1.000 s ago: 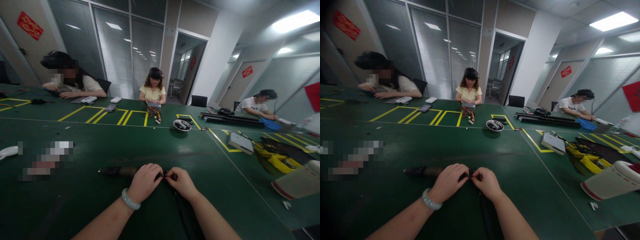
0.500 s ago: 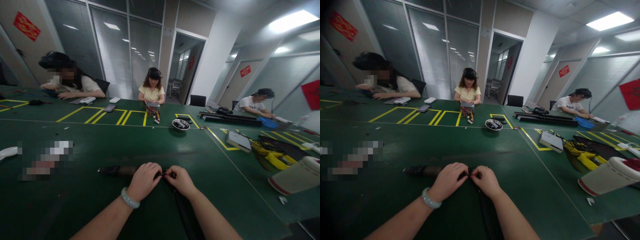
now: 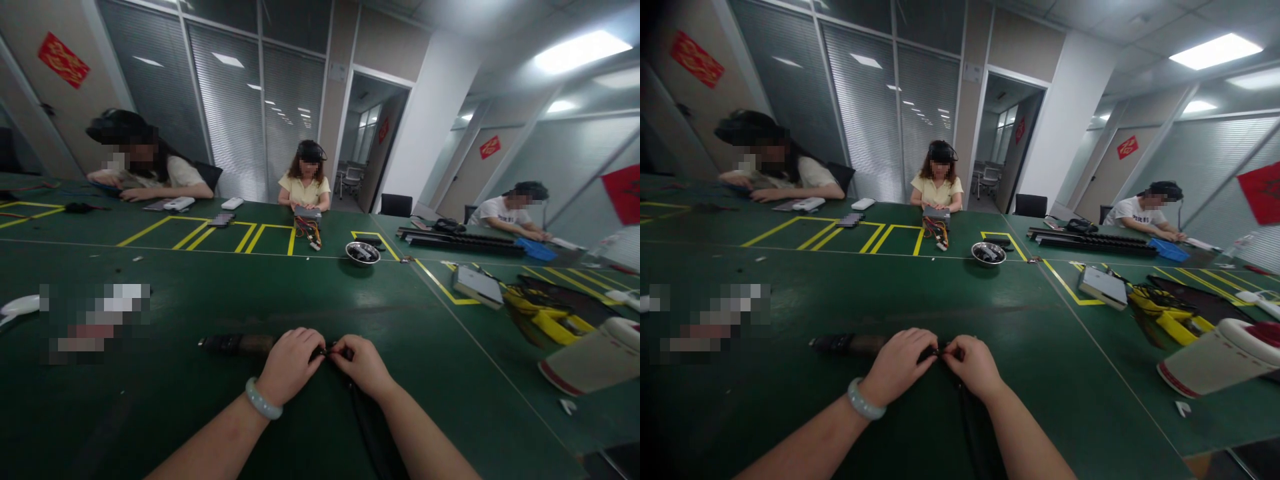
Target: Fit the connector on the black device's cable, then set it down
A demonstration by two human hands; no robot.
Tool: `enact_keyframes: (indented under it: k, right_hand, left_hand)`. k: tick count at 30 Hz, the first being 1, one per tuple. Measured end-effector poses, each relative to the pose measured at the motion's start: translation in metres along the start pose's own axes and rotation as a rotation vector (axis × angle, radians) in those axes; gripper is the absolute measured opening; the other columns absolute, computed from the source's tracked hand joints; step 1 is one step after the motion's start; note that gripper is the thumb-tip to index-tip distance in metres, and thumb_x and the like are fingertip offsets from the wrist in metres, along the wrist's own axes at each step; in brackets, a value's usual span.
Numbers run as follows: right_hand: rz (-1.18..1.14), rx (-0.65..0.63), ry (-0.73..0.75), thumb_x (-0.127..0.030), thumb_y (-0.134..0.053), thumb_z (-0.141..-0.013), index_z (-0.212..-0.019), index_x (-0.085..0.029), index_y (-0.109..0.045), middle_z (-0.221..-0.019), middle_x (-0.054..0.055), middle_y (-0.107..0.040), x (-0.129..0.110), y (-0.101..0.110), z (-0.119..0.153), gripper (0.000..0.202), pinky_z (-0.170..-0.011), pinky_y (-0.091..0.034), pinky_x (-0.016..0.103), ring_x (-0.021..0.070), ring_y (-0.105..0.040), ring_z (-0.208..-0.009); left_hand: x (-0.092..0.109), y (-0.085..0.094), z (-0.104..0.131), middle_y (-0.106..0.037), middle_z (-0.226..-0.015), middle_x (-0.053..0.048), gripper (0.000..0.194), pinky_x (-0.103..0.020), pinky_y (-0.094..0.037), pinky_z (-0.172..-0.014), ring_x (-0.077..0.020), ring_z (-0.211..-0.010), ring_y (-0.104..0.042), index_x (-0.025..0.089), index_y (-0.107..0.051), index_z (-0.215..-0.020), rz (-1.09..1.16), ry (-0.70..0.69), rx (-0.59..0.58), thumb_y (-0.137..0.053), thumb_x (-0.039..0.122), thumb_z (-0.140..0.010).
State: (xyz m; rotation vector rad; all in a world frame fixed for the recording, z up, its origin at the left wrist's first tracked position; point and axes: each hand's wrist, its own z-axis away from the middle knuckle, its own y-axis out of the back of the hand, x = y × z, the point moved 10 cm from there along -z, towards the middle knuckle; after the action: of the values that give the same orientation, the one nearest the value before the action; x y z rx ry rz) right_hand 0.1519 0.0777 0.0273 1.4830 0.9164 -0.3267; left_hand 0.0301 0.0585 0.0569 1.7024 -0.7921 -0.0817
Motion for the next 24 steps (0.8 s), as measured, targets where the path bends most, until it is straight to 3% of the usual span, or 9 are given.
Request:
enact_keyframes:
  k: [24]
  right_hand:
    - [-0.059, -0.037, -0.053, -0.026, -0.063, -0.080, -0.081, -0.021, -0.067, -0.080, 0.000, -0.066, 0.0066, -0.0055, -0.0008, 0.007, -0.064, -0.039, 0.025, 0.0141, -0.057, -0.070]
  left_hand:
    - [0.0040, 0.0031, -0.0002, -0.061, -0.100, 0.002, 0.015, -0.033, -0.039, -0.083, -0.0173, -0.097, -0.053, 0.025, -0.060, -0.094, -0.003, -0.022, -0.019, -0.057, 0.014, -0.084]
